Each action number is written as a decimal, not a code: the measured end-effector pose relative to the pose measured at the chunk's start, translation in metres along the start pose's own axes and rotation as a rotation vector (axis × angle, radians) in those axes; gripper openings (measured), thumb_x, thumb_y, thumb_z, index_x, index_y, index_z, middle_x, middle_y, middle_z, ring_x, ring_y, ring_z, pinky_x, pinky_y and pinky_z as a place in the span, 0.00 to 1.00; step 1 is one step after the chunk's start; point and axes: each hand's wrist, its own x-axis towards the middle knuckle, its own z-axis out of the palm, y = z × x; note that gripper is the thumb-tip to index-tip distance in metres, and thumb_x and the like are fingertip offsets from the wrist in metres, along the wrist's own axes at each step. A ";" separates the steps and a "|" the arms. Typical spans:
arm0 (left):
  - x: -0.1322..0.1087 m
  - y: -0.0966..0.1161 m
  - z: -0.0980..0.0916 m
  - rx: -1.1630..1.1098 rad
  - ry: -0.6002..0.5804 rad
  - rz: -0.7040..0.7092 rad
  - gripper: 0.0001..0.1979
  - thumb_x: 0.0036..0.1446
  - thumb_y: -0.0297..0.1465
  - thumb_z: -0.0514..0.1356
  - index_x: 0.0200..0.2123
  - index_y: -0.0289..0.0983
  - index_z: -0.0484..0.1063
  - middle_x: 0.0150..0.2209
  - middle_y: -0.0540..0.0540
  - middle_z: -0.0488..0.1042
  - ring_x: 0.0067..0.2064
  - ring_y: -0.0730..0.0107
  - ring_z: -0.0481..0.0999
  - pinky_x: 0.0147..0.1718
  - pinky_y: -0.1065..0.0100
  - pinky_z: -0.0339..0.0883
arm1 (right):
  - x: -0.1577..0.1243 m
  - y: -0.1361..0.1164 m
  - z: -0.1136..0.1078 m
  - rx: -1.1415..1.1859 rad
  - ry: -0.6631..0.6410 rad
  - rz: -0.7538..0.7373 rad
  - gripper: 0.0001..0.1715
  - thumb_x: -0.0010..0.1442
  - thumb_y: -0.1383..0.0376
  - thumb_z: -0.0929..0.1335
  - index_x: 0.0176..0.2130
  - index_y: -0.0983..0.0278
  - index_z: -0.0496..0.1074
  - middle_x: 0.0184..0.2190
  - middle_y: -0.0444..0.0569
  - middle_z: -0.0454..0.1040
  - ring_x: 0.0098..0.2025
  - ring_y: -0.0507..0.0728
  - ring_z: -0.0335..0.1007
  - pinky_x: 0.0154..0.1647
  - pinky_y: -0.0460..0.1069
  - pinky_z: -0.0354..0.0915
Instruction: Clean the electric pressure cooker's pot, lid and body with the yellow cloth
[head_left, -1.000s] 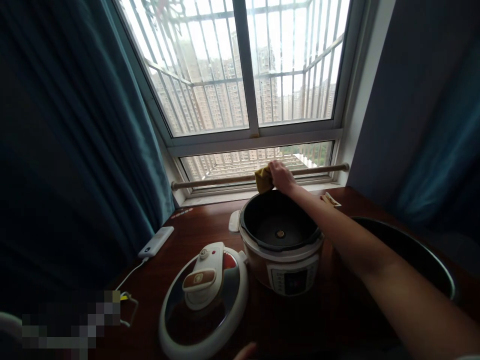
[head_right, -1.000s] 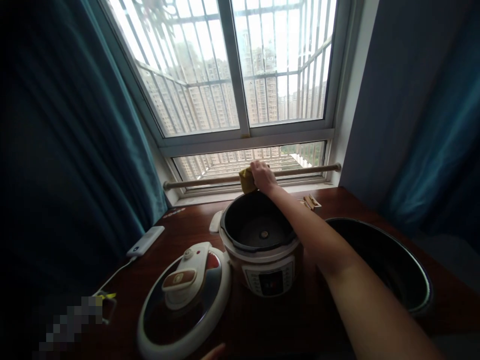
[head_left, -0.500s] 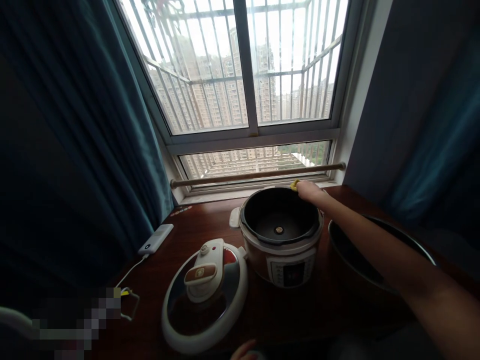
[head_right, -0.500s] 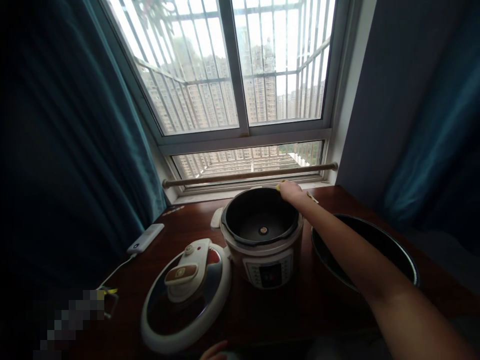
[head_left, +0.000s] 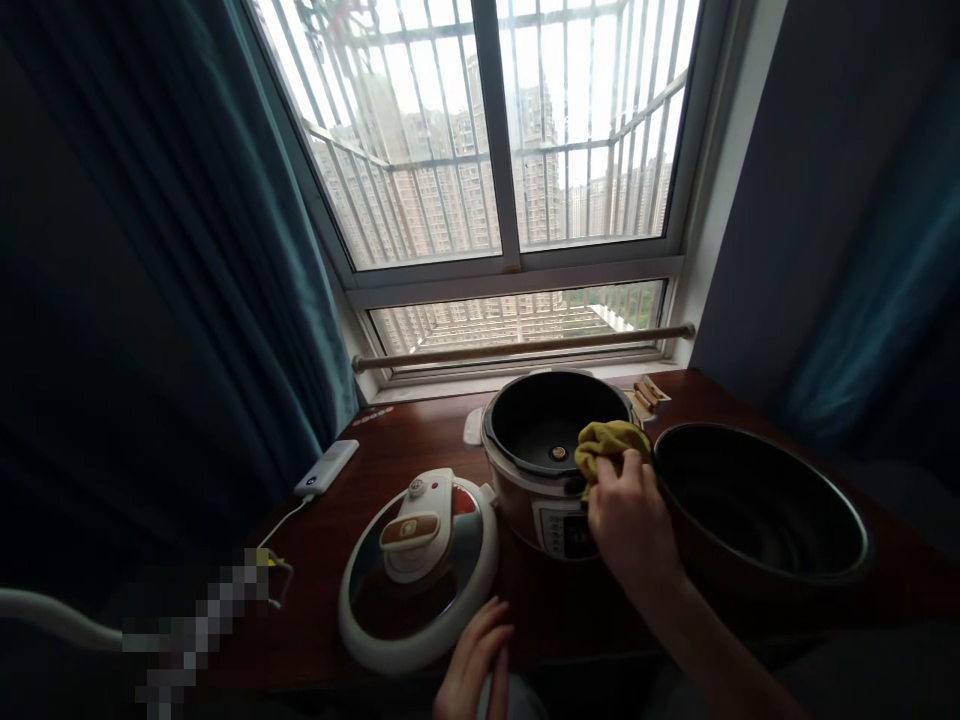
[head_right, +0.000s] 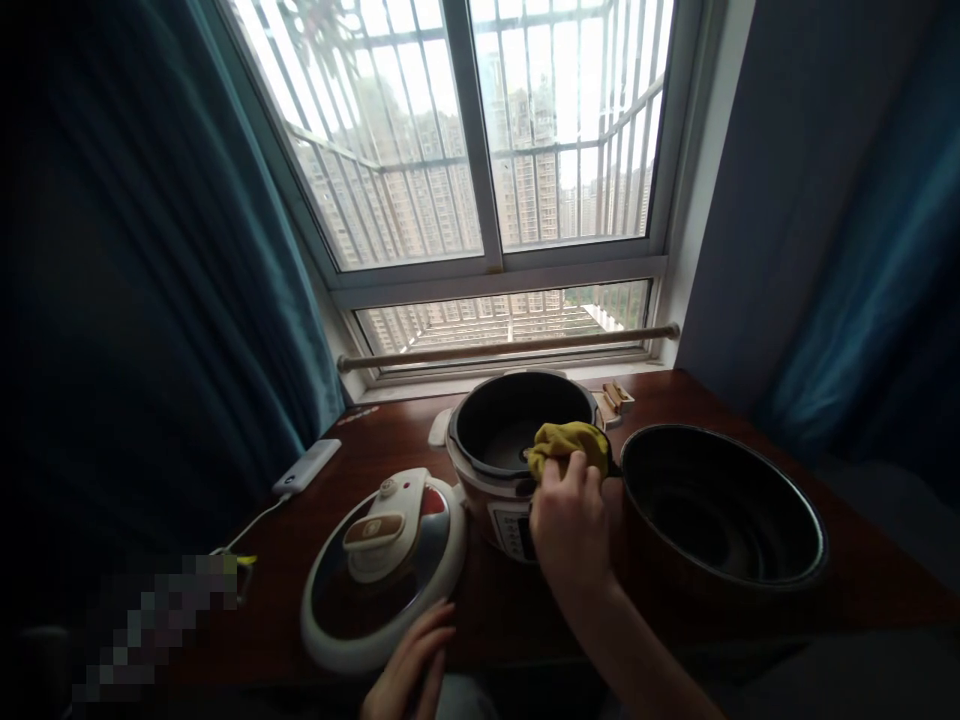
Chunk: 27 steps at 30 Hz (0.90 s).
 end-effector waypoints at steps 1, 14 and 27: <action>0.013 0.006 -0.006 0.022 -0.033 0.054 0.17 0.54 0.21 0.55 0.45 0.43 0.69 0.48 0.46 0.74 0.51 0.66 0.73 0.48 0.68 0.69 | -0.005 -0.011 0.000 0.076 -0.009 -0.032 0.13 0.57 0.70 0.61 0.40 0.66 0.71 0.40 0.59 0.66 0.40 0.63 0.64 0.39 0.54 0.65; 0.155 0.038 0.040 0.142 -0.021 0.055 0.20 0.62 0.34 0.49 0.55 0.36 0.61 0.56 0.38 0.61 0.59 0.57 0.58 0.56 0.52 0.55 | 0.006 -0.008 0.030 1.274 -0.205 -0.164 0.30 0.54 0.66 0.64 0.57 0.67 0.61 0.55 0.57 0.65 0.56 0.60 0.62 0.57 0.56 0.60; 0.178 -0.070 -0.006 0.440 -0.050 -0.048 0.16 0.60 0.36 0.51 0.48 0.43 0.72 0.39 0.42 0.66 0.43 0.61 0.62 0.45 0.59 0.59 | -0.114 0.104 0.060 0.963 -0.264 0.360 0.21 0.52 0.51 0.67 0.40 0.60 0.76 0.42 0.46 0.76 0.46 0.56 0.72 0.47 0.42 0.67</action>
